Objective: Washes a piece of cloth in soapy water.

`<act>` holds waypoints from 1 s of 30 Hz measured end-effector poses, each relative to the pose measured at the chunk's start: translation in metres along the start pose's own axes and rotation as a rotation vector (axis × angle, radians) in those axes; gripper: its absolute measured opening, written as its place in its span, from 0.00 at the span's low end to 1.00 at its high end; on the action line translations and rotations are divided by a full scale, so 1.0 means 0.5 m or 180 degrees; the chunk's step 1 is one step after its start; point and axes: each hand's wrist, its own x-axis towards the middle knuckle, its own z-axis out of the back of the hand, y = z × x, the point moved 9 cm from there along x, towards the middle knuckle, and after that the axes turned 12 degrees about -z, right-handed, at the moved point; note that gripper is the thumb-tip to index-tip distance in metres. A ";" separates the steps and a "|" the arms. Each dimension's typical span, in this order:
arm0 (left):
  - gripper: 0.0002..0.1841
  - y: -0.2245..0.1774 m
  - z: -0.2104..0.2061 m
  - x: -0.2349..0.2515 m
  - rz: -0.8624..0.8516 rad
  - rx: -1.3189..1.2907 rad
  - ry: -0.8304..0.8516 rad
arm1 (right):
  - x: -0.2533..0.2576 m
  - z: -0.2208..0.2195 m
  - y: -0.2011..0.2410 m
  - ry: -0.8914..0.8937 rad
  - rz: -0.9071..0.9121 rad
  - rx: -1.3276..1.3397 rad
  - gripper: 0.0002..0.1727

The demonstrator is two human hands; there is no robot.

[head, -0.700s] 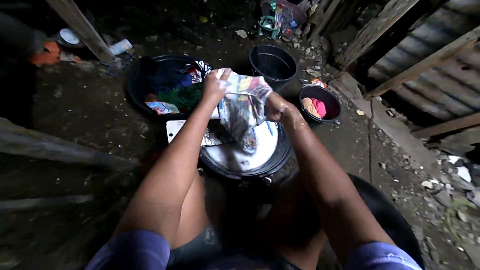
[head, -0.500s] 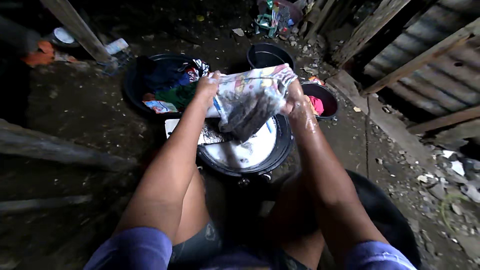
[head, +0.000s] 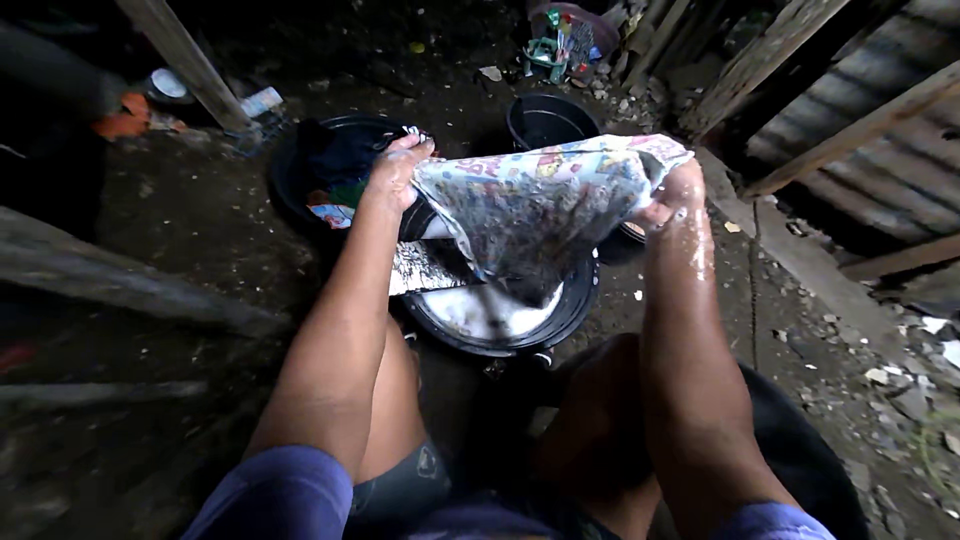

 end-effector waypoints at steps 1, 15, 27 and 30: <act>0.26 -0.005 0.011 0.003 -0.0097 0.0342 -0.0047 | -0.007 0.014 0.008 -0.0096 -0.0029 0.0074 0.17; 0.22 0.097 0.010 -0.045 0.0907 0.3692 0.1934 | -0.067 0.092 -0.011 -0.1069 -0.0519 -0.2706 0.11; 0.18 -0.007 -0.251 -0.147 -0.0352 0.0584 0.2363 | -0.009 -0.161 -0.218 0.0933 -0.0124 -0.4443 0.15; 0.23 -0.024 -0.206 -0.127 -0.0459 0.1155 0.2339 | -0.006 -0.160 -0.174 0.0984 -0.0088 -0.3611 0.12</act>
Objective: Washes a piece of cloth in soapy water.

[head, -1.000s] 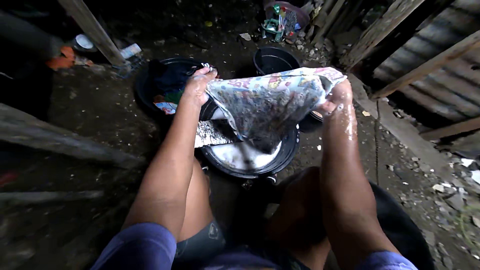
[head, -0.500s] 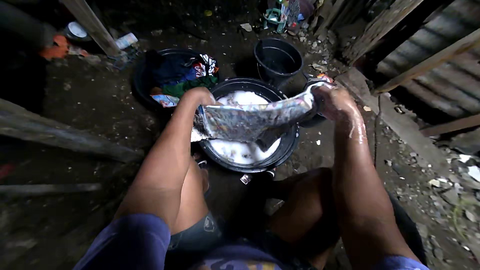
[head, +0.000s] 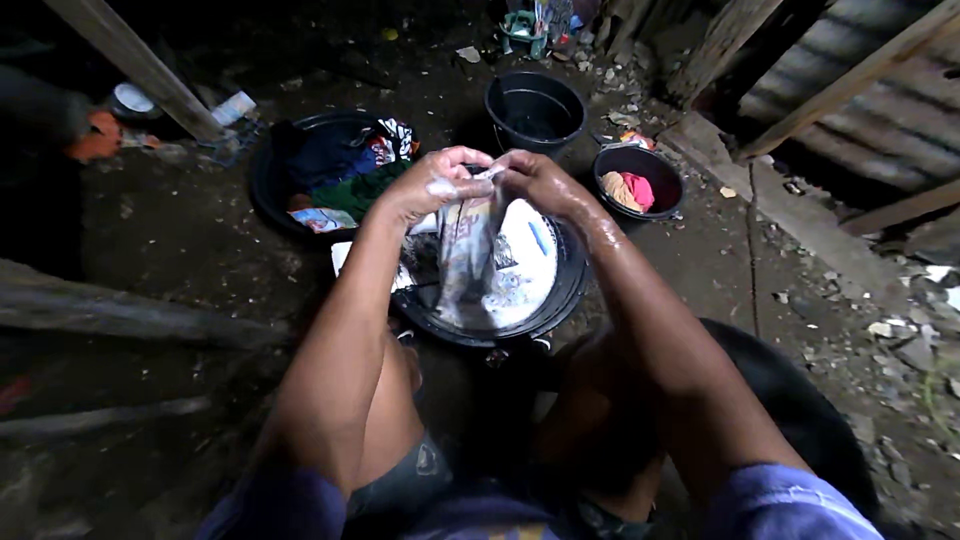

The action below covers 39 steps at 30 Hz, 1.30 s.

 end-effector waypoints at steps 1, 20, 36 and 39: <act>0.26 0.007 0.022 -0.008 0.0115 0.0282 0.0008 | -0.007 0.019 0.002 -0.0046 0.0031 0.0188 0.12; 0.11 -0.125 0.206 -0.140 -0.1803 -0.1738 -0.2236 | -0.087 -0.001 -0.407 0.0957 -0.2745 -0.3225 0.31; 0.12 0.147 0.236 -0.256 -0.0272 0.0920 -0.1139 | -0.021 0.325 -0.245 -0.1153 -0.2130 -0.2573 0.16; 0.20 0.359 0.224 -0.206 0.1189 0.1550 -0.0687 | 0.148 0.269 -0.433 -0.0936 -0.1641 -0.1755 0.16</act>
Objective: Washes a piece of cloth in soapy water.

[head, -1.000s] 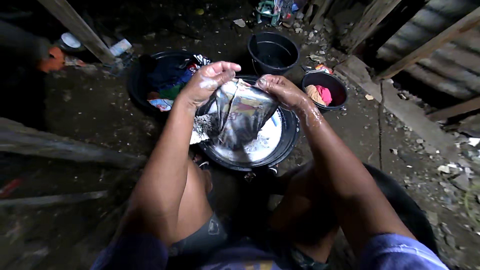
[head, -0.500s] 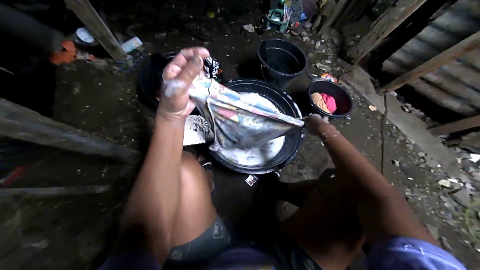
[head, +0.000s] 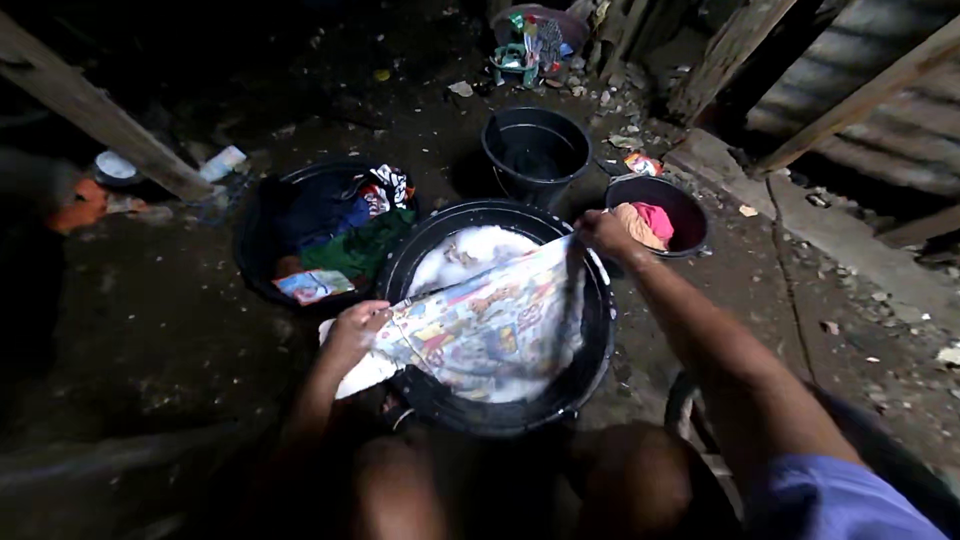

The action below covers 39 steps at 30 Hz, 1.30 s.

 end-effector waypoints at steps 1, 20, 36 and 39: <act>0.22 0.039 -0.038 0.025 0.0303 0.0238 0.0249 | 0.049 -0.066 -0.019 0.0134 -0.0139 0.0110 0.22; 0.19 0.136 -0.145 0.094 -0.0399 0.1605 -0.0210 | 0.056 -0.533 -0.111 0.0594 -0.0213 -0.0551 0.38; 0.19 0.152 -0.122 -0.016 -0.0036 0.0794 -0.0929 | -0.116 -0.542 0.149 0.0964 0.0762 0.0827 0.32; 0.19 0.144 -0.127 -0.005 0.0193 0.0654 -0.1085 | 0.042 -0.508 -0.074 0.0431 -0.0188 0.0347 0.30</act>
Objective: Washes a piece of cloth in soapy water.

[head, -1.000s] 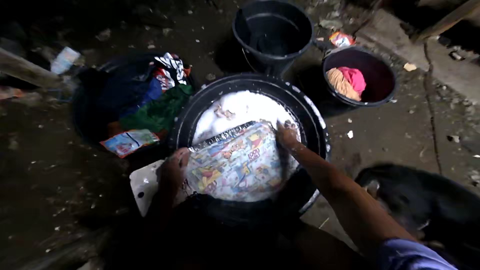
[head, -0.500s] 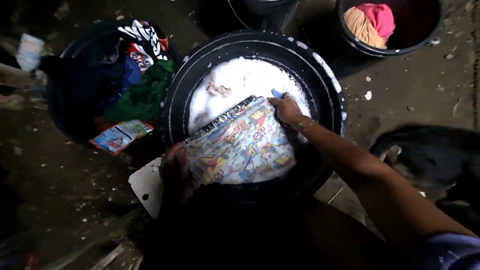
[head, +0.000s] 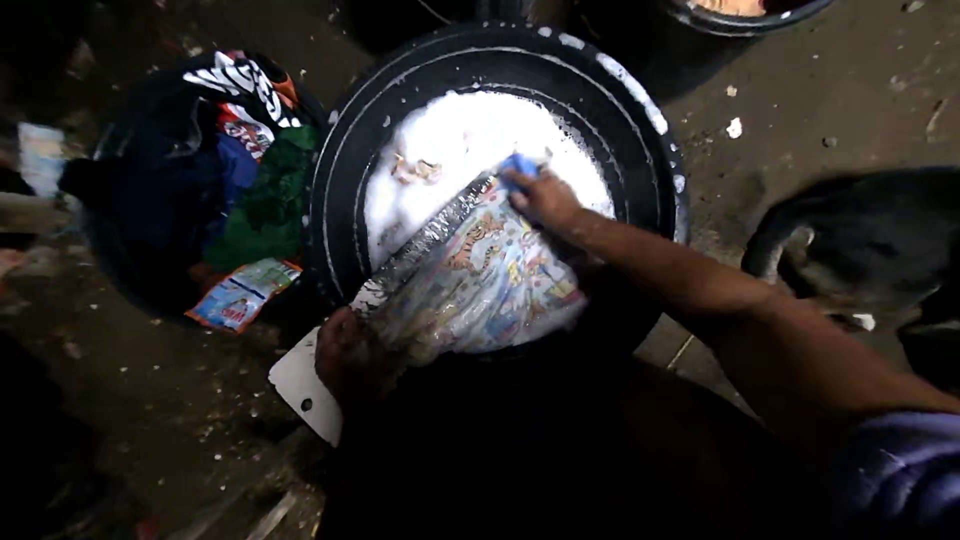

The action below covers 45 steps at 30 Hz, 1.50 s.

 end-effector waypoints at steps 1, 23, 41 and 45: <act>0.20 -0.001 -0.004 0.001 0.0126 0.0065 -0.0006 | 0.027 0.014 -0.029 -0.0077 -0.0220 -0.0063 0.30; 0.20 -0.003 -0.010 0.016 0.0228 0.0621 0.0405 | -0.295 -0.153 0.356 0.1239 0.1392 0.0511 0.24; 0.19 0.005 -0.013 0.014 0.0333 0.0605 0.0377 | -0.137 -0.105 0.254 0.0833 0.0818 -0.0055 0.33; 0.19 0.005 -0.020 0.010 0.0336 0.0443 0.0472 | 0.037 0.010 -0.001 0.0089 -0.0557 -0.0210 0.31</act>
